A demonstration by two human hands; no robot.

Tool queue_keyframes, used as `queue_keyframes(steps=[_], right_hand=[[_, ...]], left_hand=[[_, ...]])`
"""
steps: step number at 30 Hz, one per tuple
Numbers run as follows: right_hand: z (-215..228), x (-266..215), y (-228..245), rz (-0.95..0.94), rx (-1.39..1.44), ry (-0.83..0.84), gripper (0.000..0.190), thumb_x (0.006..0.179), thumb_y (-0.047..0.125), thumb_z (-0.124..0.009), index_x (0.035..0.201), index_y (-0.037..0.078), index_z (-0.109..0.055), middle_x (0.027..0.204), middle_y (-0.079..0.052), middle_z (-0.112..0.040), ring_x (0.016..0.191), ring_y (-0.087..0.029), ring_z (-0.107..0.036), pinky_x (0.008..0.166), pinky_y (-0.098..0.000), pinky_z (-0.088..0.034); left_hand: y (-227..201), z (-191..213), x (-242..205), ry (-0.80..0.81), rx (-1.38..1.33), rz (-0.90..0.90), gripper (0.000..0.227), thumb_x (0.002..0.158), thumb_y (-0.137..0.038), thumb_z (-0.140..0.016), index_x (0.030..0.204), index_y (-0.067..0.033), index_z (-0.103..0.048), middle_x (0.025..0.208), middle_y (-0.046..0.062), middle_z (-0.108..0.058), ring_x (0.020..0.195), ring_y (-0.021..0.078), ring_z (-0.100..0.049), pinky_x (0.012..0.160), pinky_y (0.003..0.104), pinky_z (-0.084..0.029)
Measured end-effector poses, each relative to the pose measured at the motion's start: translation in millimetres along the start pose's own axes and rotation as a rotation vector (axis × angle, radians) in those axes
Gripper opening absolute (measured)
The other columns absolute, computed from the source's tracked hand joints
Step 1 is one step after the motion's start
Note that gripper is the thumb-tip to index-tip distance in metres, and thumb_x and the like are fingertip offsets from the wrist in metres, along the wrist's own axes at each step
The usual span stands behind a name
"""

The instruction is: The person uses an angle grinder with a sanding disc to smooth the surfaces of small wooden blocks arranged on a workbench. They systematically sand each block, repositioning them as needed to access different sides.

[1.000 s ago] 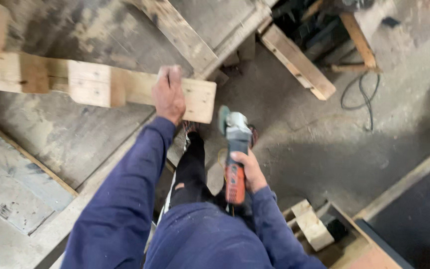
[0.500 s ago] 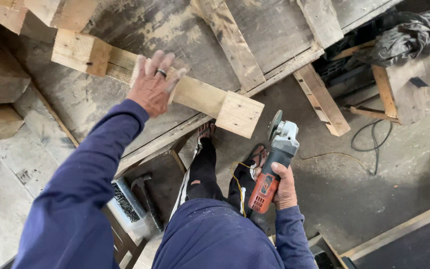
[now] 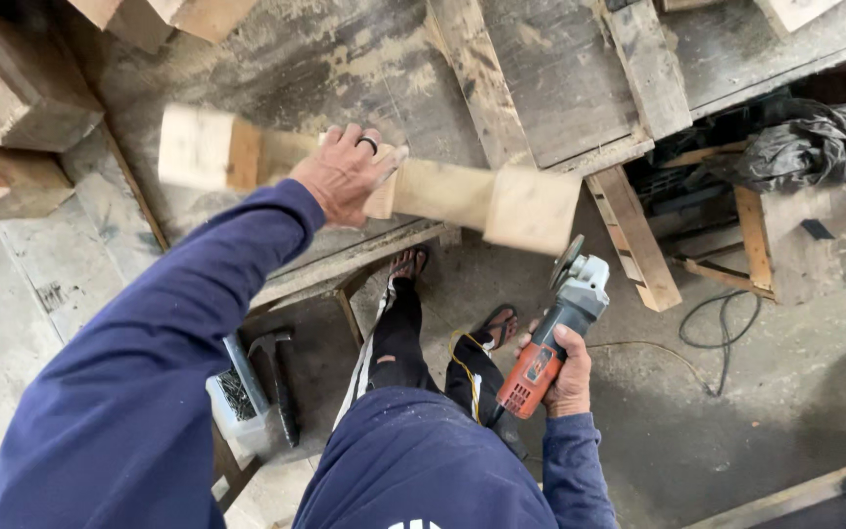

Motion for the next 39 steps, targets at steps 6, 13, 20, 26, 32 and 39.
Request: queue_keyframes(steps=[6, 13, 20, 26, 32, 39], right_hand=[[3, -2, 5, -0.020, -0.019, 0.056, 0.047, 0.084, 0.037, -0.070, 0.112, 0.000, -0.060, 0.086, -0.017, -0.068, 0.074, -0.030, -0.069, 0.067, -0.0420, -0.060], [-10, 0, 19, 0.031, -0.019, 0.124, 0.048, 0.083, 0.031, -0.070, 0.121, 0.005, -0.054, 0.098, -0.012, -0.066, 0.082, -0.026, -0.070, 0.069, -0.0430, -0.061], [-12, -10, 28, 0.030, -0.107, 0.139, 0.045, 0.084, 0.033, -0.069, 0.113, 0.000, -0.058, 0.089, -0.015, -0.067, 0.077, -0.028, -0.070, 0.067, -0.0433, -0.060], [-1, -29, 26, 0.057, -0.115, 0.031, 0.042, 0.080, 0.036, -0.067, 0.106, 0.004, -0.061, 0.082, -0.016, -0.069, 0.068, -0.029, -0.069, 0.062, -0.0419, -0.060], [2, -29, 12, 0.098, -0.037, -0.059, 0.043, 0.080, 0.035, -0.068, 0.104, 0.000, -0.061, 0.081, -0.018, -0.070, 0.065, -0.029, -0.069, 0.060, -0.0412, -0.058], [-29, -29, -22, 0.193, 0.127, -0.067, 0.045, 0.081, 0.034, -0.070, 0.108, -0.002, -0.063, 0.082, -0.017, -0.070, 0.068, -0.027, -0.069, 0.065, -0.0398, -0.061]], left_hand=[[-23, 29, -37, -0.149, -0.416, 0.480, 0.075, 0.070, -0.046, -0.081, 0.130, -0.0066, -0.060, 0.122, 0.030, -0.054, 0.112, 0.0438, -0.053, 0.092, 0.057, -0.048], [-12, 6, -62, -0.077, -0.560, 0.870, 0.084, 0.073, -0.065, -0.080, 0.120, 0.0014, -0.061, 0.101, 0.030, -0.062, 0.103, 0.0445, -0.058, 0.090, 0.054, -0.049], [16, -22, 7, 0.147, -0.723, 1.039, 0.087, 0.081, -0.076, -0.066, 0.115, 0.0041, -0.069, 0.118, 0.023, -0.066, 0.110, 0.0350, -0.064, 0.092, 0.045, -0.054], [63, -16, 78, 0.126, -0.731, 1.088, 0.091, 0.083, -0.079, -0.060, 0.128, -0.0007, -0.066, 0.136, 0.022, -0.065, 0.122, 0.0334, -0.063, 0.106, 0.044, -0.051], [93, -6, 131, 0.046, -0.799, 1.126, 0.099, 0.085, -0.079, -0.060, 0.143, 0.0021, -0.055, 0.148, 0.027, -0.051, 0.140, 0.0389, -0.046, 0.113, 0.047, -0.042], [14, 38, 91, -0.245, -0.110, 0.407, 0.120, 0.077, -0.083, -0.068, 0.158, -0.0083, -0.019, 0.143, 0.043, -0.040, 0.141, 0.0566, -0.027, 0.110, 0.072, -0.023]])
Point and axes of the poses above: each hand's wrist, its own x-axis towards the middle knuckle, its own z-axis out of the back of the hand, y = z × x, the point moved 4 cm from there along x, towards the middle knuckle
